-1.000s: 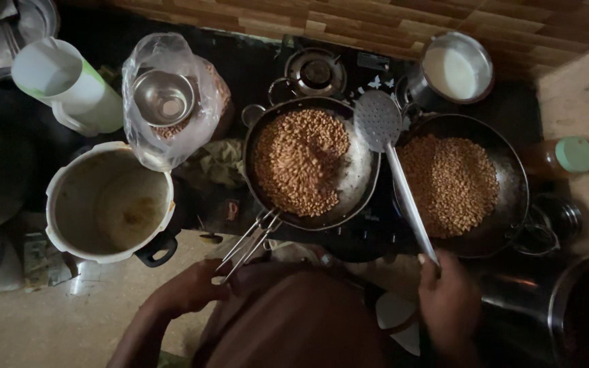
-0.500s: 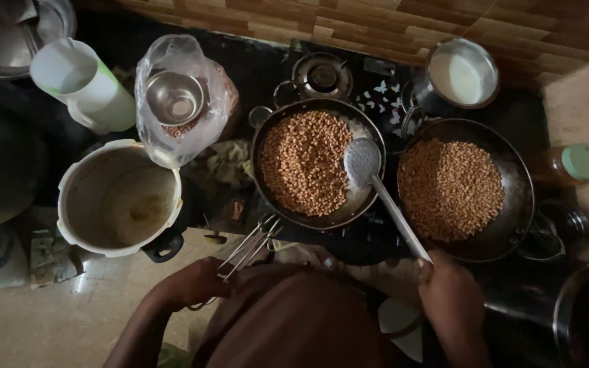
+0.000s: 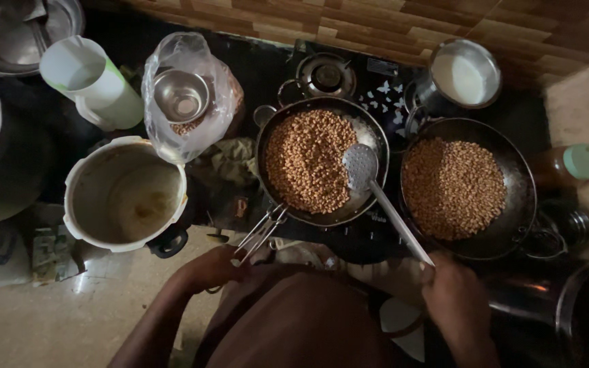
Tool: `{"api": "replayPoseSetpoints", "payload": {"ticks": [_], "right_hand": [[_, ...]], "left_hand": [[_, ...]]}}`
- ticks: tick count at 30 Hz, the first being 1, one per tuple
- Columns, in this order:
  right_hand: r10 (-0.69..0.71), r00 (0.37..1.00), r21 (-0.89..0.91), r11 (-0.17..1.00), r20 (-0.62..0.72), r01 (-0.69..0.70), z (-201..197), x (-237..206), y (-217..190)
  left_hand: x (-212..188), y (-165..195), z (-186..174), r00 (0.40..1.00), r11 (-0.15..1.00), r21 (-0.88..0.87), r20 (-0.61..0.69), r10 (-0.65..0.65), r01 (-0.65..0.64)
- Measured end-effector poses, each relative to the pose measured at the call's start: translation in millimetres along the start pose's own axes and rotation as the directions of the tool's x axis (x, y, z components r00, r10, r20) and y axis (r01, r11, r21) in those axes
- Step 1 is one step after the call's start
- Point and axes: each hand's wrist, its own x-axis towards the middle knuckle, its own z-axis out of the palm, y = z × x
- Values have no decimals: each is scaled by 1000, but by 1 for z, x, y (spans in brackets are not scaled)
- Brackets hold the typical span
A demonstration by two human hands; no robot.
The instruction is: The person stands at a gas stove stirring chickpeas spread in two frying pans, using a slotted spoon to turn and redistribute the chickpeas between the pans while they roast. The person occasionally scoops chickpeas from one pan to the other and continues stirring throughout the episode.
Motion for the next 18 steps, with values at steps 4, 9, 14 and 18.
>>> {"api": "replayPoseSetpoints", "payload": {"ticks": [4, 9, 14, 18], "right_hand": [[-1, 999, -38, 999, 42, 2, -3, -9, 2], [-38, 984, 155, 988, 173, 11, 10, -9, 12], [-72, 914, 540, 824, 400, -171, 52, 28, 1], [-106, 993, 593, 797, -50, 115, 99, 51, -37]], "left_hand": [[-4, -4, 1, 982, 986, 40, -102, -159, 163], [-2, -2, 10, 978, 958, 283, -186, 98, -42], [-2, 2, 13, 979, 950, 306, -168, 120, -64], [-5, 6, 13, 981, 962, 270, -170, 93, -45]]}}
